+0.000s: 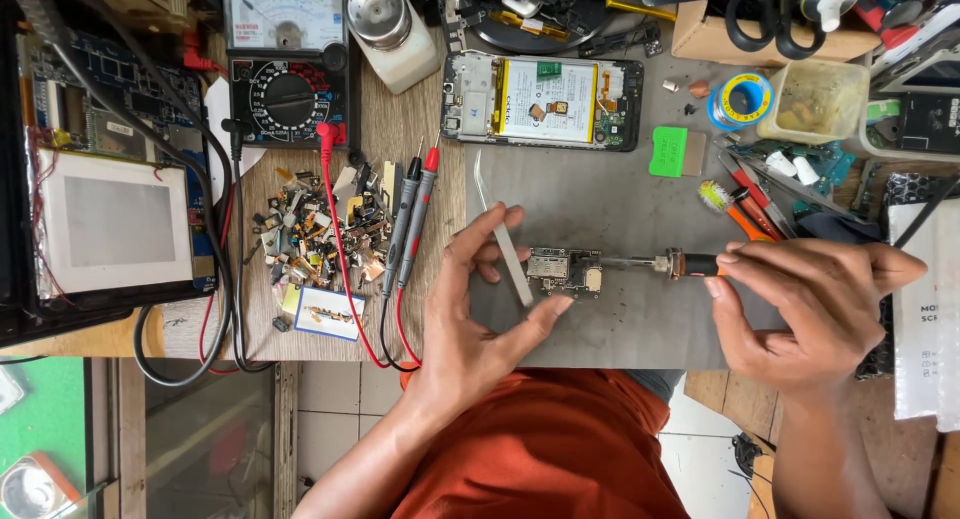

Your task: Soldering components on a small electronic circuit board using a soldering iron and tweezers.

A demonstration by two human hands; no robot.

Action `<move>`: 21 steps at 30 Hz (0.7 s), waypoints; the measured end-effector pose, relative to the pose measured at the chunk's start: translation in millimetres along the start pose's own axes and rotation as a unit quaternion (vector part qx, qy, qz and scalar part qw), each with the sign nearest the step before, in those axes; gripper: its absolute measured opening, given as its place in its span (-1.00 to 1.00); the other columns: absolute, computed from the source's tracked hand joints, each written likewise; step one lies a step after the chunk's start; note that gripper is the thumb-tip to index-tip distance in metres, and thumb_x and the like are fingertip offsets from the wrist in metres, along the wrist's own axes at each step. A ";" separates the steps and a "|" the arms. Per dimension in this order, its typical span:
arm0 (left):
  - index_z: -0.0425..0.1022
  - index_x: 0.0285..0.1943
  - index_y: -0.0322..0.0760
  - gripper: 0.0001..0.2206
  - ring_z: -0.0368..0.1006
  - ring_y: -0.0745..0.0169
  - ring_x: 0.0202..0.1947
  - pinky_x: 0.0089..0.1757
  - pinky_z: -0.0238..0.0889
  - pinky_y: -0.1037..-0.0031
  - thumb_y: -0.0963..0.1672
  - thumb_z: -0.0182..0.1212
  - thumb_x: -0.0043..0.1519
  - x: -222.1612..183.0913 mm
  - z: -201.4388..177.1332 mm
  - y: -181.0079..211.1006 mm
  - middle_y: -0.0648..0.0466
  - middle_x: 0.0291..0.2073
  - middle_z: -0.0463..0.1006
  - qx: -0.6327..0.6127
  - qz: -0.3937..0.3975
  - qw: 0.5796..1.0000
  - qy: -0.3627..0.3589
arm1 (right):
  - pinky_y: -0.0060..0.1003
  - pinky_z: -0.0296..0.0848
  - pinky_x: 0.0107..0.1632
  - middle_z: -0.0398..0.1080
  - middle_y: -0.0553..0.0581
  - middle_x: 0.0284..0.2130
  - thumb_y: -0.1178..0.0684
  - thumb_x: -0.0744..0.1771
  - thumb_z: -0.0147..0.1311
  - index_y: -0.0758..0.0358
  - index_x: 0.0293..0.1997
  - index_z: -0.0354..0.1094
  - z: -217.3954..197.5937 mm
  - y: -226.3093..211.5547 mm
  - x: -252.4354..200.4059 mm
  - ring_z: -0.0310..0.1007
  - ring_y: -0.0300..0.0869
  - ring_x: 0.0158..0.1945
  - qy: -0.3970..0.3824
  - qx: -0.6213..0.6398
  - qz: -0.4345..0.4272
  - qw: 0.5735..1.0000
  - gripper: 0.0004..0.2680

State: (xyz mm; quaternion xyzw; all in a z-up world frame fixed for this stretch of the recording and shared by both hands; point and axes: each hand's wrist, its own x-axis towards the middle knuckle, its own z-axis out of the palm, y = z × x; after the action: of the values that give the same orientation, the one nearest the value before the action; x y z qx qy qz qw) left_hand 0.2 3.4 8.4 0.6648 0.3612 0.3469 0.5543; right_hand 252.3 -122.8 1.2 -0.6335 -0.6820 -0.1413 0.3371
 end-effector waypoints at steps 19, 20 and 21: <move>0.49 0.00 -0.31 -0.88 0.26 0.44 -0.41 -0.30 0.10 0.60 -0.16 0.14 0.37 -4.0 -5.6 5.6 0.07 -0.26 0.52 0.005 0.034 0.999 0.032 | -0.07 0.01 0.16 0.61 0.16 -0.26 0.22 0.34 0.38 0.32 -0.24 0.60 1.5 0.9 -0.5 0.51 0.01 -0.19 -0.013 -0.010 0.002 1.000 -0.96; 0.49 0.03 -0.34 -0.85 0.32 0.44 -0.38 -0.27 0.17 0.60 -0.16 0.13 0.36 -4.7 -5.7 6.0 0.07 -0.23 0.55 -0.007 0.021 0.999 0.028 | -0.08 0.00 0.17 0.61 0.17 -0.27 0.23 0.33 0.38 0.32 -0.25 0.59 1.3 0.9 -1.0 0.51 0.02 -0.19 -0.016 -0.005 0.003 1.000 -0.95; 0.50 0.05 -0.37 -0.82 0.37 0.43 -0.34 -0.24 0.24 0.60 -0.15 0.13 0.35 -5.5 -5.7 6.4 0.06 -0.21 0.58 -0.019 0.007 1.000 0.024 | -0.08 0.00 0.18 0.61 0.17 -0.28 0.23 0.31 0.39 0.32 -0.26 0.59 1.1 1.1 -1.4 0.52 0.03 -0.19 -0.019 0.000 0.004 1.000 -0.95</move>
State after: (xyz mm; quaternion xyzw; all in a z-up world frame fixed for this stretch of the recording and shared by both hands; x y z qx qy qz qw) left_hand -6.8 0.7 15.2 0.6481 0.3628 0.3734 0.5558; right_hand 253.0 -123.1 -0.8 -0.6389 -0.6855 -0.1278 0.3248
